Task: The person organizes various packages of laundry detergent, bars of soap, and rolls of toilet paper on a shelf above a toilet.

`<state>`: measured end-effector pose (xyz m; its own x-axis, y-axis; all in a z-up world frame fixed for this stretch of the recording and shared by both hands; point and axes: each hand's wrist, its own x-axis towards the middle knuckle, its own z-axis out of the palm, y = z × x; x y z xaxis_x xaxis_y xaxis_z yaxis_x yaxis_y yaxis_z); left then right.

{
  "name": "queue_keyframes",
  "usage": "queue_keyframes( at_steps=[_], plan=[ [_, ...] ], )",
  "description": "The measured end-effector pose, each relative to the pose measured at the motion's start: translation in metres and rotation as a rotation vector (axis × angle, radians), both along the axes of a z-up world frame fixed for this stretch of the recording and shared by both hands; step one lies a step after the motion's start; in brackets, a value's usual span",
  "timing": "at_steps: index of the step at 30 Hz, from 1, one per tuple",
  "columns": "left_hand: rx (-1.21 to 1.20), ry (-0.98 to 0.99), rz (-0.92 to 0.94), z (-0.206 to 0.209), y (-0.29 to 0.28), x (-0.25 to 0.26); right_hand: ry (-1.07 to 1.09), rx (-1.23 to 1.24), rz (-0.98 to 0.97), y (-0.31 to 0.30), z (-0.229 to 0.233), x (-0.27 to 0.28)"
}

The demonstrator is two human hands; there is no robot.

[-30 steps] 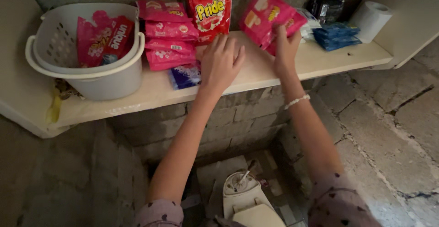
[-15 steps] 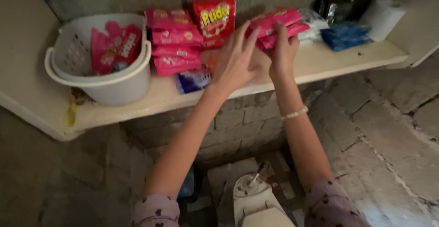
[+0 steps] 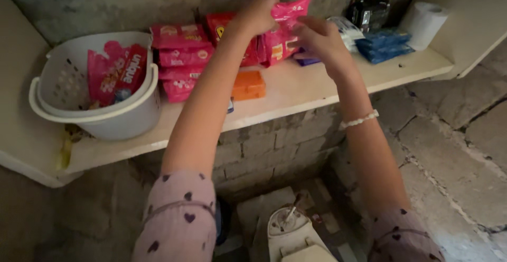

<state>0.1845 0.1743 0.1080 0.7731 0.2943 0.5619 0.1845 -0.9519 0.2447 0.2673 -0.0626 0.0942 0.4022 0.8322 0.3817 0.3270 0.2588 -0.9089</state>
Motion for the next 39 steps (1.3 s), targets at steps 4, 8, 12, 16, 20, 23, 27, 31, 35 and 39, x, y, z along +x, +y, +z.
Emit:
queue_keyframes(
  at_steps=[4, 8, 12, 16, 20, 23, 27, 31, 35, 39],
  plan=[
    [0.051, -0.085, 0.007, -0.002, 0.028, 0.023, -0.695, 0.076, -0.343, 0.043, -0.029, 0.033],
    [0.326, 0.098, 0.253, -0.002, 0.019, 0.035, -0.690, 0.145, -0.385, 0.062, -0.066, 0.029],
    [0.443, 0.202, 0.277, 0.005, 0.004, 0.013, -0.892, 0.267, -0.571, 0.064, -0.084, -0.002],
    [0.210, 0.196, 0.195, 0.014, -0.009, -0.019, -0.882, 0.245, -0.617, 0.056, -0.077, -0.011],
    [0.132, 0.207, 0.091, 0.011, 0.004, -0.024, -0.839, 0.316, -0.619, 0.051, -0.073, -0.016],
    [0.111, 0.125, 0.068, 0.000, 0.021, -0.013, -0.578, 0.215, -0.555, 0.045, -0.067, -0.021],
    [0.036, 0.005, 0.052, -0.012, 0.039, 0.001, -0.339, 0.265, -0.341, 0.039, -0.063, -0.023],
    [0.108, 0.033, 0.088, -0.010, 0.027, 0.005, -0.374, 0.381, -0.213, 0.044, -0.071, -0.015],
    [0.198, 0.200, 0.254, 0.004, 0.004, 0.006, -0.361, 0.370, -0.165, 0.043, -0.076, -0.011],
    [0.232, 0.375, 0.351, 0.015, -0.002, 0.015, -0.307, 0.300, -0.104, 0.041, -0.072, -0.012]
  ],
)
